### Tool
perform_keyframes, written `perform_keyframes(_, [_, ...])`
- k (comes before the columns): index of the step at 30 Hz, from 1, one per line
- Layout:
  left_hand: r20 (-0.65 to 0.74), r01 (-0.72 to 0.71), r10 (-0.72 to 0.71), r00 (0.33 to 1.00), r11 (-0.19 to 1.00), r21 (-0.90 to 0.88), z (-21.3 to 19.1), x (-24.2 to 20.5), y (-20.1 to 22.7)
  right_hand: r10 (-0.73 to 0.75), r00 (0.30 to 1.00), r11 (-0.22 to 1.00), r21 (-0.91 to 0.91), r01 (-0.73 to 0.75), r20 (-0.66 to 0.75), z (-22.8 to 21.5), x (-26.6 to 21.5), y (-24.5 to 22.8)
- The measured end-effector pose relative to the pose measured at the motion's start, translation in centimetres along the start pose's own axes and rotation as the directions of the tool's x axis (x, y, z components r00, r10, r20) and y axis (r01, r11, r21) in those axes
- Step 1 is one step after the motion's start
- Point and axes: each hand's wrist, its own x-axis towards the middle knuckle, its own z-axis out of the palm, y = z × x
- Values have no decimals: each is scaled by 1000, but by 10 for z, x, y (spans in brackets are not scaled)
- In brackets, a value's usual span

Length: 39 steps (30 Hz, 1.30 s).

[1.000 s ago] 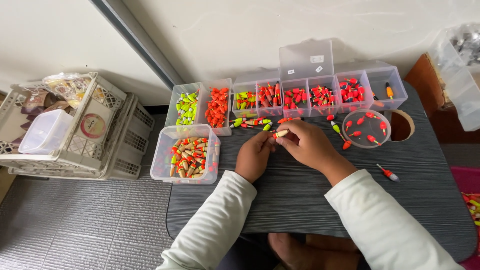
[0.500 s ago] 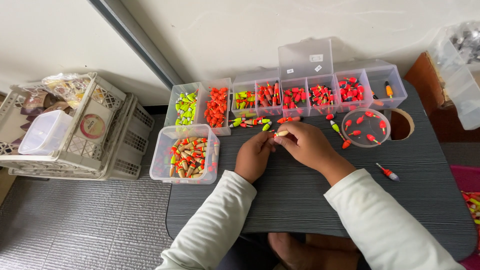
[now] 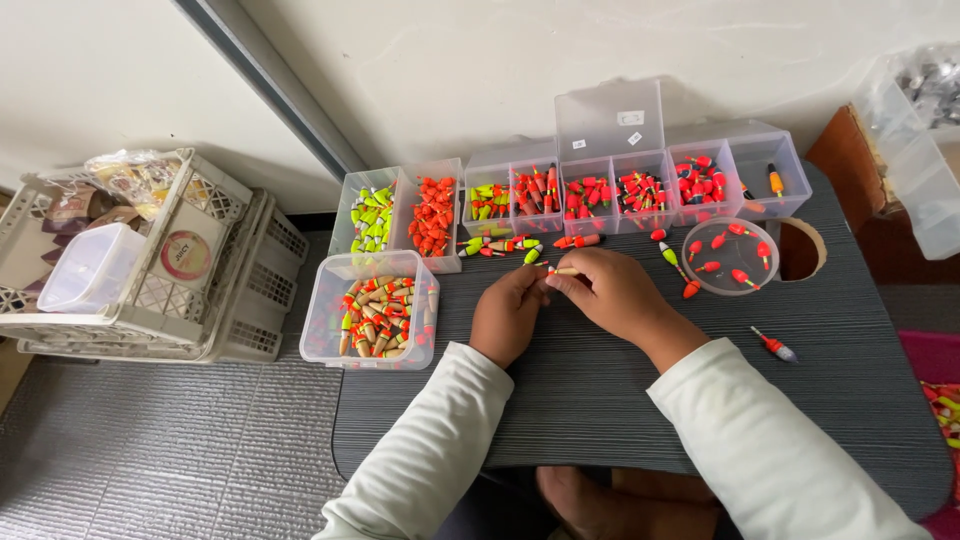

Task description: The person sits at a table and assembles small fishing floats by hand. They pick up a float body and a small stick, insert the stick into the body, and place the finished item into a container. The workspace is organized with multiple plastic bins holding different colored components.

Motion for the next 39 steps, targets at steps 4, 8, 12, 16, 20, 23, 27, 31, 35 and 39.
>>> perform_keyframes(4, [-7, -48, 48, 999, 998, 32, 3, 0, -3, 37, 999, 999, -11, -37, 36, -3, -1, -5])
perform_keyframes(8, [-13, -68, 70, 997, 994, 89, -1, -7, 9, 49, 998, 999, 0, -49, 25, 0, -5, 8])
perform_keyframes(12, [-146, -39, 74, 986, 973, 227, -26, -30, 56, -158, 957, 912, -408, 47, -243, -15, 1, 30])
perform_keyframes(16, [-441, 135, 70, 895, 898, 418, -70, -67, 65, -285, 853, 638, -751, -172, -438, -46, -4, 27])
perform_keyframes(20, [-646, 456, -36, 763, 739, 497, -111, -84, 33, 198, 917, 404, -824, -398, -345, -47, -8, 39])
perform_keyframes(23, [-702, 485, -12, 712, 731, 480, -119, -90, 35, 491, 836, 336, -831, -443, -246, -44, -4, 44])
perform_keyframes(27, [-570, 190, 54, 820, 913, 361, -93, -81, 59, 636, 756, 298, -855, -424, -153, -45, 1, 40])
perform_keyframes(31, [-282, 84, -16, 959, 969, 231, -36, -50, 60, 470, 846, 376, -810, -450, -252, -27, -12, 65])
perform_keyframes(35, [90, 25, -20, 996, 998, -57, 1, 2, 13, -67, 981, 659, -747, -92, -180, -12, -6, 73])
perform_keyframes(39, [202, 44, 58, 978, 883, -467, -2, 22, -15, -259, 965, 865, -453, 217, -32, 7, -2, 35])
